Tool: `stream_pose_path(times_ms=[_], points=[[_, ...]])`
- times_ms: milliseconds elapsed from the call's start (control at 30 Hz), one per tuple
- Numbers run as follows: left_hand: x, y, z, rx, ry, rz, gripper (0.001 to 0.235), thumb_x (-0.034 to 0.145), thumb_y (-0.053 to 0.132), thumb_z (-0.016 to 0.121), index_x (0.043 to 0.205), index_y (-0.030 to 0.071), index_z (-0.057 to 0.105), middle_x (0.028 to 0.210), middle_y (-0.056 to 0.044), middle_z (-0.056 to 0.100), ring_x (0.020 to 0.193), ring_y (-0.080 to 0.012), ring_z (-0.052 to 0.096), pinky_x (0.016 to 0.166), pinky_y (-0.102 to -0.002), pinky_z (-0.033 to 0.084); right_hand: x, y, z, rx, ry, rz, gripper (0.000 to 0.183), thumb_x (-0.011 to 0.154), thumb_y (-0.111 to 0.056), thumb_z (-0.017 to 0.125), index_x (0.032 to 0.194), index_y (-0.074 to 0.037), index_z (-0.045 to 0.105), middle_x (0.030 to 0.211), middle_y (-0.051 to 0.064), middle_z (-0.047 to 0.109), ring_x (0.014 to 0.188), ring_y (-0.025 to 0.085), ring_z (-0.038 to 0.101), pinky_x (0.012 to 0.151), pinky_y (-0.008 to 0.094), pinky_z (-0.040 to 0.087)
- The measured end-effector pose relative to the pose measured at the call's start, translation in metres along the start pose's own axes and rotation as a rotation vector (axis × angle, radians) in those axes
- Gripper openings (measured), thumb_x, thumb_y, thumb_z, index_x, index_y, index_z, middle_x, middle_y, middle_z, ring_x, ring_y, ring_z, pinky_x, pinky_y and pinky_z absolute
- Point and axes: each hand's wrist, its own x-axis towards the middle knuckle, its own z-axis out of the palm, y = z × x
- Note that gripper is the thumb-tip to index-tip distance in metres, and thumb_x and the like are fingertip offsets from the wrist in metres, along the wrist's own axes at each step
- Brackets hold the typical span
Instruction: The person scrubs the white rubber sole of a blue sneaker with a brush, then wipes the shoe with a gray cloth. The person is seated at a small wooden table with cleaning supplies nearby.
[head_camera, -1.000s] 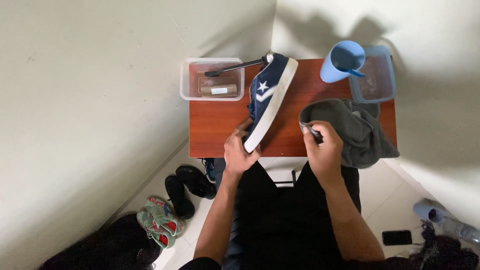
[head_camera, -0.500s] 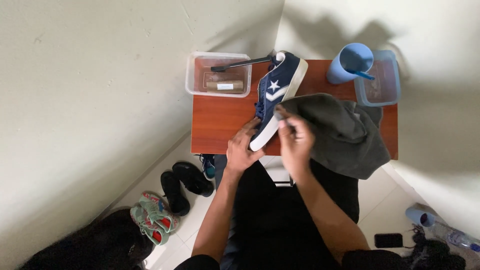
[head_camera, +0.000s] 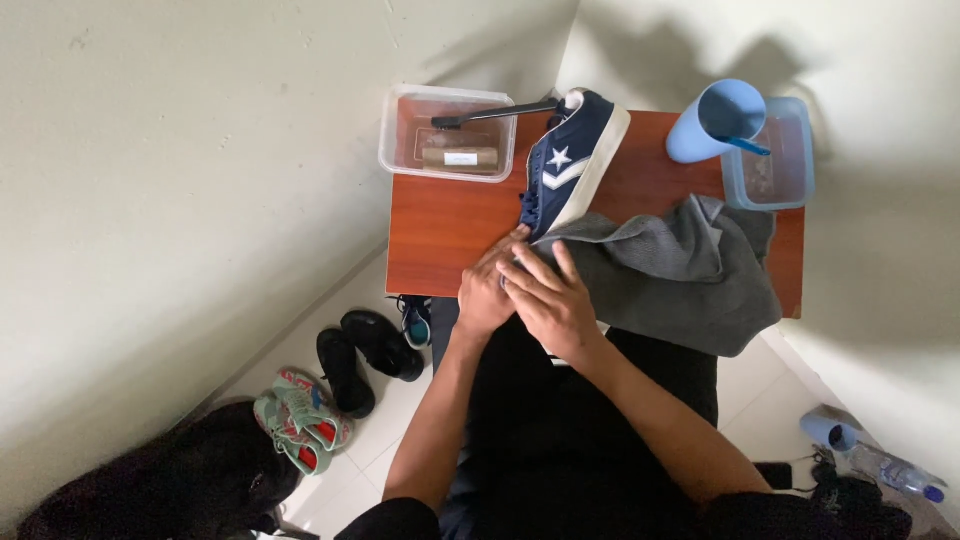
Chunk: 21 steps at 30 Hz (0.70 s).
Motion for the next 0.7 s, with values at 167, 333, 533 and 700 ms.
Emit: stream_pose_path(times_ms=[167, 333, 533, 700], points=[[0.019, 0.027, -0.02, 0.08, -0.097, -0.098, 0.029, 0.083, 0.032, 0.075, 0.098, 0.007, 0.073, 0.091, -0.007, 0.077, 0.09, -0.0285, 0.076, 0.076, -0.036, 0.061, 0.0, 0.005, -0.001, 0.09, 0.055, 0.094, 0.006, 0.09, -0.005, 0.074, 0.095, -0.008, 0.075, 0.127, 0.003, 0.074, 0.134, 0.027, 0.06, 0.124, 0.061, 0.023], [0.002, 0.011, -0.006, -0.108, 0.003, -0.111, 0.038, 0.076, 0.023, 0.086, 0.106, 0.001, 0.077, 0.113, -0.015, 0.078, 0.109, -0.0288, 0.075, 0.087, -0.035, 0.061, 0.016, 0.037, -0.006, 0.15, 0.127, 0.241, 0.006, 0.092, 0.003, 0.071, 0.094, -0.003, 0.071, 0.125, 0.009, 0.074, 0.13, 0.035, 0.062, 0.119, 0.062, 0.028], [0.004, 0.012, -0.005, -0.159, 0.036, -0.126, 0.036, 0.082, 0.021, 0.083, 0.107, -0.003, 0.076, 0.115, -0.02, 0.076, 0.108, -0.034, 0.074, 0.088, -0.04, 0.061, 0.038, 0.069, -0.019, 0.309, 0.115, 0.413, 0.003, 0.097, 0.004, 0.067, 0.095, 0.002, 0.067, 0.124, 0.017, 0.073, 0.13, 0.041, 0.059, 0.118, 0.06, 0.034], [0.004, 0.012, -0.003, -0.165, 0.039, -0.146, 0.036, 0.082, 0.023, 0.084, 0.106, -0.002, 0.077, 0.114, -0.019, 0.077, 0.108, -0.0338, 0.074, 0.088, -0.041, 0.062, 0.031, 0.069, -0.015, 0.377, 0.107, 0.424, 0.004, 0.098, 0.004, 0.064, 0.097, 0.0, 0.065, 0.129, 0.015, 0.071, 0.138, 0.041, 0.052, 0.121, 0.06, 0.029]])
